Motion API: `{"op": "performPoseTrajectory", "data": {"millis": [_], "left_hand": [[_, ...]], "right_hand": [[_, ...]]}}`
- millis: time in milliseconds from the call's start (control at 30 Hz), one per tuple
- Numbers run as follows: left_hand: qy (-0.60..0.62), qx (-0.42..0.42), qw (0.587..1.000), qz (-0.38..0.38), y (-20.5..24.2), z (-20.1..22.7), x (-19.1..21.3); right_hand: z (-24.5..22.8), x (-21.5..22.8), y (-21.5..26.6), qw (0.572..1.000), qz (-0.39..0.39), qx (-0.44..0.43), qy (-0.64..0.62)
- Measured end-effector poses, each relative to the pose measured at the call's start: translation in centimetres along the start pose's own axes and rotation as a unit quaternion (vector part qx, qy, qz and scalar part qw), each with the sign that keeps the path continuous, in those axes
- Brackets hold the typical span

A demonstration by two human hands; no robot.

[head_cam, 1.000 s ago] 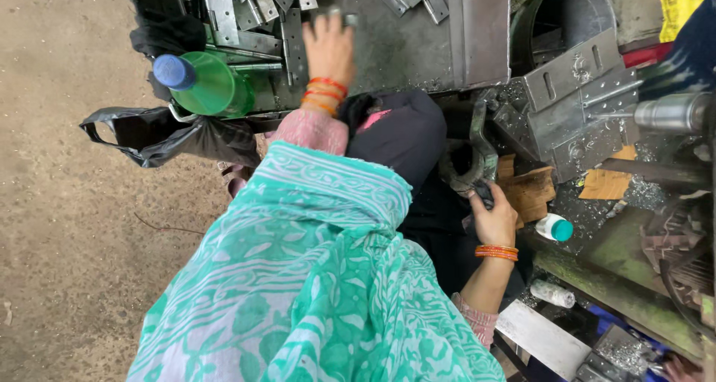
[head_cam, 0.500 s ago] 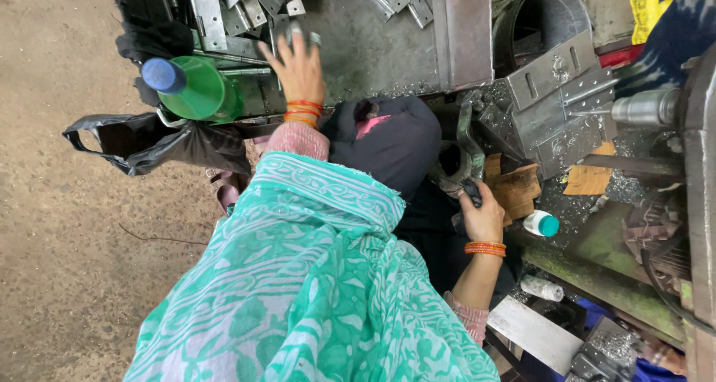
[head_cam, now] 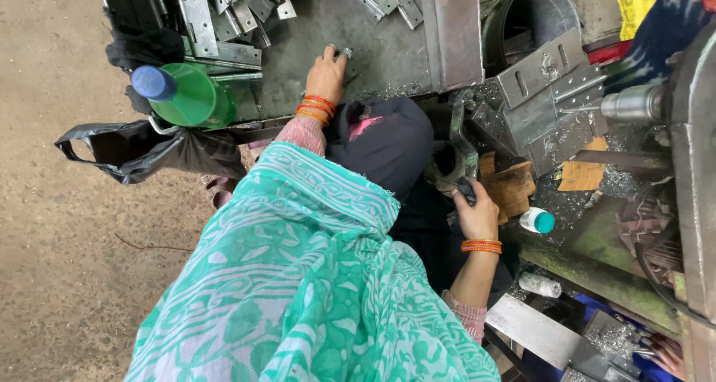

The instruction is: The person repeatedly picks up metal hinge pieces from a pile, places them into a press machine, and operates the lever to process them. The person then removes the processed pieces and returns them to the pile, continuing the cycle.

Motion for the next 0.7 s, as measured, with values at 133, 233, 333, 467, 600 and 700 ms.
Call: {"op": "performPoseTrajectory", "data": {"millis": [133, 233, 333, 467, 600, 700], "left_hand": [[0.016, -0.054, 0.998, -0.04, -0.4, 0.5, -0.7], [-0.073, -0.054, 0.995, -0.049, 0.4, 0.5, -1.0], [-0.035, -0.053, 0.995, -0.074, 0.6, 0.1, -0.9], [0.002, -0.05, 0.997, -0.053, -0.3, 0.0, -0.9], [0.03, 0.037, 0.998, 0.028, -0.5, -2.6, -0.2], [0.03, 0.094, 0.995, 0.031, -0.9, -4.3, 0.6]], "right_hand": [[0.1, -0.1, -0.2, 1.0, 0.008, 0.011, 0.0], [0.5, -0.3, -0.4, 1.0, 0.01, 0.011, -0.004], [0.9, -0.6, -0.4, 1.0, 0.015, 0.016, 0.006], [0.8, -0.3, -0.6, 0.999, 0.031, 0.032, 0.004], [0.4, -0.1, 0.0, 0.999, 0.025, 0.019, -0.013], [0.4, 0.3, 0.0, 0.999, -0.007, -0.014, -0.044]]}}
Point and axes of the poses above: each hand's wrist, its own y-axis away from the middle knuckle, its own x-axis out of the back of the hand, z = x × y, the point moved 4 cm from there along -y, towards the middle knuckle, and after that the axes turned 11 degrees about y, right-handed, at the moved point
